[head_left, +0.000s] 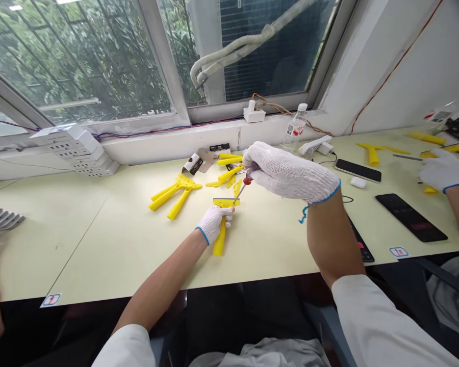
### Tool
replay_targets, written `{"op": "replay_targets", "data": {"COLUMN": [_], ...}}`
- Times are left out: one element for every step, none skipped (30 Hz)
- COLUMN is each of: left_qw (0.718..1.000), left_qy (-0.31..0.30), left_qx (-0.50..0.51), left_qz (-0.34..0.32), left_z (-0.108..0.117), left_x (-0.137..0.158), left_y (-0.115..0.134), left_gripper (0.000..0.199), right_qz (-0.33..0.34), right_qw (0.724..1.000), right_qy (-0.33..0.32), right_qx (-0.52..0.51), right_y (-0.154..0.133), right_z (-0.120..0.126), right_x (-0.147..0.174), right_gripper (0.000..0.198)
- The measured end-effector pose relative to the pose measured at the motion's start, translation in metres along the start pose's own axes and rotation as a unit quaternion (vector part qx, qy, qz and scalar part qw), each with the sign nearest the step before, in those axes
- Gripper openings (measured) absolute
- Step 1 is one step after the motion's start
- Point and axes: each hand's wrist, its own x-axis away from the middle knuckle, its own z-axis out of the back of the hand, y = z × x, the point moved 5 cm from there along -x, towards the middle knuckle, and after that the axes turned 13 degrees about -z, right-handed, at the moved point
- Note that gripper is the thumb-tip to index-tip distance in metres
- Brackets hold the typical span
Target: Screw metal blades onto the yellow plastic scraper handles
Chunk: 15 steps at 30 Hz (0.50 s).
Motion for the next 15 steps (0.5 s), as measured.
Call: {"op": "replay_targets", "data": {"left_qw": [1.0,1.0,1.0,1.0,1.0,1.0,1.0,1.0,1.0,1.0,1.0,1.0,1.0,1.0,1.0], "left_qy": [-0.003,-0.004,-0.002,0.001,0.003,0.005,0.005,0.007,0.01,0.013,0.017,0.02,0.02,0.018,0.014], "left_qx": [0.001,0.001,0.001,0.001,0.001,0.001,0.0,-0.002,-0.004,-0.006,-0.007,-0.006,-0.003,0.001,0.005], "left_qz": [0.0,0.0,-0.001,-0.003,-0.005,-0.008,-0.01,-0.01,-0.01,-0.011,-0.01,-0.009,-0.007,-0.006,-0.007], "left_z": [0.0,0.0,0.001,0.001,0.001,0.001,0.001,0.0,0.0,0.001,0.001,0.001,0.0,0.0,-0.001], "left_x": [0.0,0.0,0.0,0.0,0.0,0.0,0.0,0.0,-0.001,-0.001,-0.001,-0.001,-0.001,-0.001,-0.001], "left_y": [0.0,0.0,-0.001,0.0,0.0,0.0,0.0,0.0,0.0,0.0,0.0,0.0,0.0,0.0,0.0], "left_gripper": [0.017,0.017,0.017,0.018,0.019,0.019,0.019,0.019,0.019,0.019,0.019,0.02,0.022,0.023,0.025], "right_qz": [0.012,0.019,0.023,0.025,0.025,0.021,0.011,-0.003,-0.021,-0.039,-0.055,-0.063,-0.062,-0.055,-0.045], "right_qw": [1.0,0.999,0.999,0.999,0.999,0.998,0.997,0.996,0.994,0.992,0.99,0.989,0.99,0.993,0.996], "right_qy": [-0.018,-0.026,-0.025,-0.016,-0.004,0.01,0.026,0.043,0.061,0.077,0.088,0.091,0.085,0.07,0.052], "right_qx": [-0.004,0.001,0.014,0.031,0.048,0.062,0.074,0.084,0.091,0.096,0.098,0.096,0.09,0.078,0.062], "right_y": [0.0,0.0,0.0,-0.001,-0.002,-0.004,-0.006,-0.007,-0.008,-0.009,-0.008,-0.008,-0.006,-0.005,-0.002], "right_z": [0.001,0.003,0.005,0.006,0.007,0.008,0.007,0.006,0.005,0.004,0.002,0.0,-0.002,-0.003,-0.004], "right_x": [0.001,0.002,0.003,0.003,0.004,0.004,0.005,0.004,0.004,0.003,0.003,0.002,0.0,-0.001,-0.002], "right_gripper": [0.028,0.029,0.03,0.03,0.031,0.032,0.033,0.036,0.039,0.044,0.048,0.051,0.052,0.053,0.051]}}
